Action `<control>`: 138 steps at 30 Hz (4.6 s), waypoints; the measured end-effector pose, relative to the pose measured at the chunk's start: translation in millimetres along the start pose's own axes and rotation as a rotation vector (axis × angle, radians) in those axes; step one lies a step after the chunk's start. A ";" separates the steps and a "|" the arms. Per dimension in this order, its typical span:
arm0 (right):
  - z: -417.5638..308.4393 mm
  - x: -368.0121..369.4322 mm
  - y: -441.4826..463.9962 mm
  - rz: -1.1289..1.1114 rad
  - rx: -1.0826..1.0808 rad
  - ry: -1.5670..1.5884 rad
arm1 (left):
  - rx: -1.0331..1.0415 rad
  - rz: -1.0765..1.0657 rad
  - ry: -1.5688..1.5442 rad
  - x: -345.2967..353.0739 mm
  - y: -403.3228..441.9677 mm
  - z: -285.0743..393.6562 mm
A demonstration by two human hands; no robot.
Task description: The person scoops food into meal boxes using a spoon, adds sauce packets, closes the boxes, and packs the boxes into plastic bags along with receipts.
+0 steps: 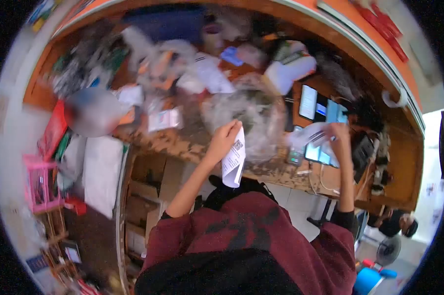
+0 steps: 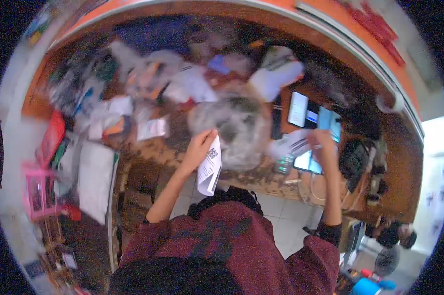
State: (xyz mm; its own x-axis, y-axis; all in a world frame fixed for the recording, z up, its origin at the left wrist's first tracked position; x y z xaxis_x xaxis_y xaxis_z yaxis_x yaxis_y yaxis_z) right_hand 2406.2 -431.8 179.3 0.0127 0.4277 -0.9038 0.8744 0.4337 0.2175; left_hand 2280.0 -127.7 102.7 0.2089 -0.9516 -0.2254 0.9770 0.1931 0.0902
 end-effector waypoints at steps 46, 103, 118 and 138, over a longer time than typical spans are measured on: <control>-830.2 203.4 -949.8 -2.726 -1.203 -0.151 | 0.326 2.622 -0.463 -137.8 -1047.4 -5.0; -1397.7 363.0 -1600.4 -0.789 -2.874 0.235 | -1.565 2.253 0.428 -283.2 -1811.1 -32.7; -1368.2 371.6 -1599.4 -0.358 -3.165 0.193 | -1.559 1.471 0.747 -595.0 -2040.6 -84.6; -1341.7 383.7 -1349.8 -0.770 -1.882 0.145 | -1.420 0.935 0.683 -514.0 -1820.6 31.8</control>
State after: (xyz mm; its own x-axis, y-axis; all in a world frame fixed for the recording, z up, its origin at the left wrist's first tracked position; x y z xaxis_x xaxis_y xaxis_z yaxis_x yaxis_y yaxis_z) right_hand 580.0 210.9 33.4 -0.1533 -0.2020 -0.9673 -0.8034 0.5954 0.0030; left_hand 392.5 2.3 85.1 0.2673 -0.2430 -0.9325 -0.2389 0.9207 -0.3085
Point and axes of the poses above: each hand's wrist, its own y-axis towards the middle knuckle, its own x-axis out of the palm, z = x × y, the point moved 8 cm from there along y, towards the middle knuckle, and after that the axes turned 10 degrees about x, right-handed, at the moved point
